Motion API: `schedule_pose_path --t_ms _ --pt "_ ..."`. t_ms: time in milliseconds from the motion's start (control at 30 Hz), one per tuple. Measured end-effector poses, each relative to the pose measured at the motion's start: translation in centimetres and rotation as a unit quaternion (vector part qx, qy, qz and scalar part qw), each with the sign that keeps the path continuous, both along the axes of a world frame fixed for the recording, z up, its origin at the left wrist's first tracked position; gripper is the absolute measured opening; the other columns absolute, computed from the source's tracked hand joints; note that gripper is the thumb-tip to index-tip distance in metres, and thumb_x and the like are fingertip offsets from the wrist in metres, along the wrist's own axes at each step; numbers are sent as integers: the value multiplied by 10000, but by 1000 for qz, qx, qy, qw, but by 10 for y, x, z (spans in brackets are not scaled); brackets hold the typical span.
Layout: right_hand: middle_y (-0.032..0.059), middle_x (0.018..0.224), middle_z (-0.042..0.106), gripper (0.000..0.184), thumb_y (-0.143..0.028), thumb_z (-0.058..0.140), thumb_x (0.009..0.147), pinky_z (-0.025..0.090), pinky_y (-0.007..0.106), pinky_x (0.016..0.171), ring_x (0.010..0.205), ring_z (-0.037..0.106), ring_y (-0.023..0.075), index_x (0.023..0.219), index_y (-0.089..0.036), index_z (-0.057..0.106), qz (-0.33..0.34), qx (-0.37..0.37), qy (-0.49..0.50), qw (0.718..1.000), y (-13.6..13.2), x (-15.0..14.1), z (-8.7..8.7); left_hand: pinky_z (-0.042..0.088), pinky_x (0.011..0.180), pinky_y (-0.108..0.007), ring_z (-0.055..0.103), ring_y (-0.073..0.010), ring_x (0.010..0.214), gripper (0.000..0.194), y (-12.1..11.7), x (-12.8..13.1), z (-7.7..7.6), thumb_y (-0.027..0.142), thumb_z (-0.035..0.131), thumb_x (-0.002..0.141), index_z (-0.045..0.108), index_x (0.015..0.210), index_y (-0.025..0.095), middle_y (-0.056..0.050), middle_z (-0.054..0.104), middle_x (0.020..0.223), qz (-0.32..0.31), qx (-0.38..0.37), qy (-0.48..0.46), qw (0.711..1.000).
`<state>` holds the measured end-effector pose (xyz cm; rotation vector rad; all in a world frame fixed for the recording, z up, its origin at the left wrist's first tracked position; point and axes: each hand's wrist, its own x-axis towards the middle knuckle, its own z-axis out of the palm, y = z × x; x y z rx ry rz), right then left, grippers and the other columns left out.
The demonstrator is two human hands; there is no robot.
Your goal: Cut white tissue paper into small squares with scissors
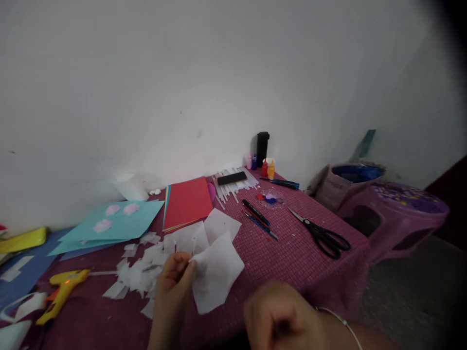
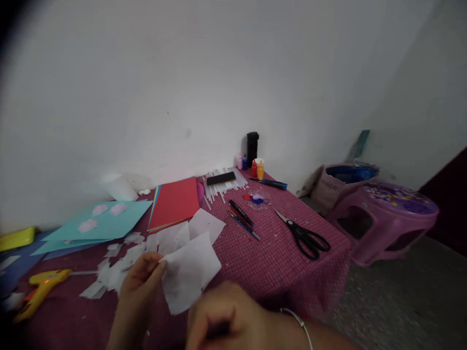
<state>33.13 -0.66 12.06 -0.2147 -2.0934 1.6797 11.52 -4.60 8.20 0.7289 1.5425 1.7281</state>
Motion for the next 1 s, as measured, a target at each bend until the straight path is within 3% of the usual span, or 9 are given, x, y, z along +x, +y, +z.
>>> schedule_pose_path --t_ms 100,200,267,333,367,467,567,833,1000 --pt "-21 541 469 452 -586 577 806 359 238 501 508 433 105 586 -201 488 -139 -30 76 987 29 -21 -11 465 563 -206 605 -139 646 359 -6 -6 7 349 774 600 609 885 204 -3 690 757 7 -12 39 999" --pt "6 651 521 355 -487 521 875 394 262 595 623 481 133 685 -187 532 -206 34 78 975 58 -37 -17 492 605 -230 628 -170 730 399 -13 -11 18 382 761 611 641 946 201 -40 709 862 11 -6 85 996" --pt "65 960 590 233 -396 576 855 420 317 787 890 529 178 957 -187 592 -205 99 69 971 72 -45 -21 493 603 -230 624 -171 730 386 -18 -15 24 391 751 628 654 952 204 -40 705 860 12 -2 114 993" --pt "93 1237 503 475 -345 664 789 390 354 901 1073 481 202 1218 -217 505 -168 109 46 979 82 -55 -27 480 572 -215 613 -158 696 391 -23 -20 28 394 742 648 654 980 208 -33 699 839 16 5 125 992" --pt "95 1264 487 556 -347 689 764 399 350 891 1071 487 200 1261 -221 475 -140 85 31 986 85 -60 -31 469 552 -208 607 -151 678 401 -25 -22 28 397 739 656 650 1001 213 -29 698 835 20 7 125 992" --pt "42 966 594 524 -425 704 732 436 273 697 791 548 137 1165 -176 547 -70 -49 1 996 90 -76 -44 447 532 -195 598 -145 665 434 -32 -32 29 411 749 647 646 1025 224 -21 701 839 43 10 115 992" --pt "-30 715 558 483 -479 721 694 392 220 569 581 489 79 1016 -137 612 -56 -131 5 990 88 -90 -50 454 569 -201 606 -153 709 444 -37 -40 29 413 761 634 651 1020 223 -24 705 864 68 18 111 991" --pt "-49 582 568 384 -480 734 655 402 200 511 494 509 70 758 -144 579 -54 -156 6 986 76 -101 -39 424 580 -172 569 -123 718 422 -40 -65 20 429 743 657 644 1023 243 8 681 869 132 52 98 985" --pt "-69 539 540 298 -381 717 671 362 185 439 446 494 71 746 -161 531 -89 -149 7 985 74 -108 -39 385 487 -180 533 -113 567 451 -30 -75 20 406 749 628 624 1013 206 17 665 744 84 17 90 992"
